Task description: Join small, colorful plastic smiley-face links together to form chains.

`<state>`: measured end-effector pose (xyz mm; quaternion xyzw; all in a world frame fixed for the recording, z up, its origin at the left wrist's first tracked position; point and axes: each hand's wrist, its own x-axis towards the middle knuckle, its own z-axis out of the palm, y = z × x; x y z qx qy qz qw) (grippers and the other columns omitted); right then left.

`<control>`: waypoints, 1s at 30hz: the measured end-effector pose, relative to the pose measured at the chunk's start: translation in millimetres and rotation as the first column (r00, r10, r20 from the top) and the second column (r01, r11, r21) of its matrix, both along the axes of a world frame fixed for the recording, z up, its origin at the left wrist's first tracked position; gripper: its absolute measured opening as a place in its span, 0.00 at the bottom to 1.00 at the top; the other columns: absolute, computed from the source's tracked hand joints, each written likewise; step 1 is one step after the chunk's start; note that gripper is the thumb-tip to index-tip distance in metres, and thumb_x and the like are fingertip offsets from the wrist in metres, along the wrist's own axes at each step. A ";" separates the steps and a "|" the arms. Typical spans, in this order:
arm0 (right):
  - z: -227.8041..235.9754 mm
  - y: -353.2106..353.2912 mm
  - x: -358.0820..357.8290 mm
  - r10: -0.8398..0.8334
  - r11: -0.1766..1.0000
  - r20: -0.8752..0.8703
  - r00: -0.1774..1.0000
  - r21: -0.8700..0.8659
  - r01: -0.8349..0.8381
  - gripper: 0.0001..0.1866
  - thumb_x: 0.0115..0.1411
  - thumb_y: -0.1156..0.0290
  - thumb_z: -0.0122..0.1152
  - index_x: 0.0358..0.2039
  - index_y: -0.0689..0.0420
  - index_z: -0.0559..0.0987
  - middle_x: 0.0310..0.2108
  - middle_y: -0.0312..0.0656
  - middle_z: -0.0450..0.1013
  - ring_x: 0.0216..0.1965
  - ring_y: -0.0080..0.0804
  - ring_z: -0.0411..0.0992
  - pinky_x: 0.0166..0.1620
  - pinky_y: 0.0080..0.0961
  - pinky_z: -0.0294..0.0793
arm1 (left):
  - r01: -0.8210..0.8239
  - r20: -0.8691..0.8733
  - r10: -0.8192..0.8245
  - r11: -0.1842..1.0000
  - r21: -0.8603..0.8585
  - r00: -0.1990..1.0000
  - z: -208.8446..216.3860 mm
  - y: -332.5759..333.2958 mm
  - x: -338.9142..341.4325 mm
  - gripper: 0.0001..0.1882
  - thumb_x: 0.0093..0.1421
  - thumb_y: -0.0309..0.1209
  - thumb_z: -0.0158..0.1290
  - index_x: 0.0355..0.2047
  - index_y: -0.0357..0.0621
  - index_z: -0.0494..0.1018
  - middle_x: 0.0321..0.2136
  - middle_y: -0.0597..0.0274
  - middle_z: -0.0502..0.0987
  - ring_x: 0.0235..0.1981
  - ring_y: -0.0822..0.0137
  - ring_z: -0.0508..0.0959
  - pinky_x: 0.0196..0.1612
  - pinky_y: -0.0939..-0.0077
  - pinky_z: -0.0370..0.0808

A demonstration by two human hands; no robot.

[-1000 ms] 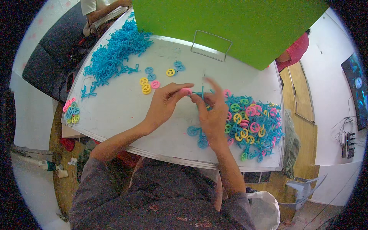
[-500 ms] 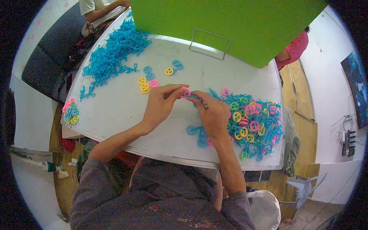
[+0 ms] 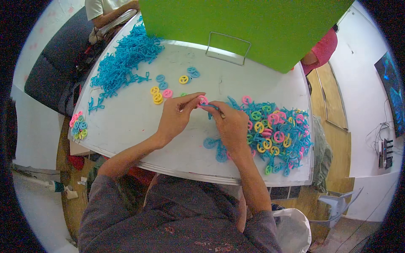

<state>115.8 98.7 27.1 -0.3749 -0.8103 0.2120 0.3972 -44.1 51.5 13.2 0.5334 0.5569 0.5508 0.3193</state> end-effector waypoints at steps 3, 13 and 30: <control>-3.0 -0.8 0.4 -0.008 1.000 0.000 1.000 0.021 0.008 0.07 0.55 0.74 0.65 0.34 0.61 0.81 0.23 0.42 0.78 0.22 0.24 0.76 0.26 0.19 0.70 | -0.051 -0.085 0.051 0.999 -0.004 0.995 -0.8 -1.8 3.5 0.14 0.64 0.30 0.51 0.46 0.35 0.76 0.33 0.56 0.81 0.34 0.72 0.79 0.39 0.77 0.75; -6.4 -10.7 -14.2 0.018 0.969 -0.198 0.980 -0.238 -0.066 0.08 0.60 0.74 0.61 0.36 0.66 0.80 0.27 0.42 0.80 0.28 0.22 0.77 0.31 0.16 0.74 | -0.014 0.210 0.002 0.998 0.055 0.978 -0.6 -2.5 5.2 0.12 0.66 0.27 0.47 0.43 0.30 0.76 0.31 0.61 0.79 0.33 0.73 0.79 0.39 0.80 0.76; -4.4 -16.5 -24.0 -0.067 0.907 -0.343 0.937 -0.411 -0.086 0.12 0.63 0.69 0.58 0.38 0.66 0.79 0.27 0.39 0.79 0.25 0.15 0.71 0.29 0.12 0.69 | -0.173 0.106 0.161 0.978 0.118 0.981 -3.0 -0.2 6.8 0.09 0.61 0.26 0.52 0.38 0.33 0.77 0.25 0.52 0.80 0.24 0.71 0.78 0.28 0.78 0.73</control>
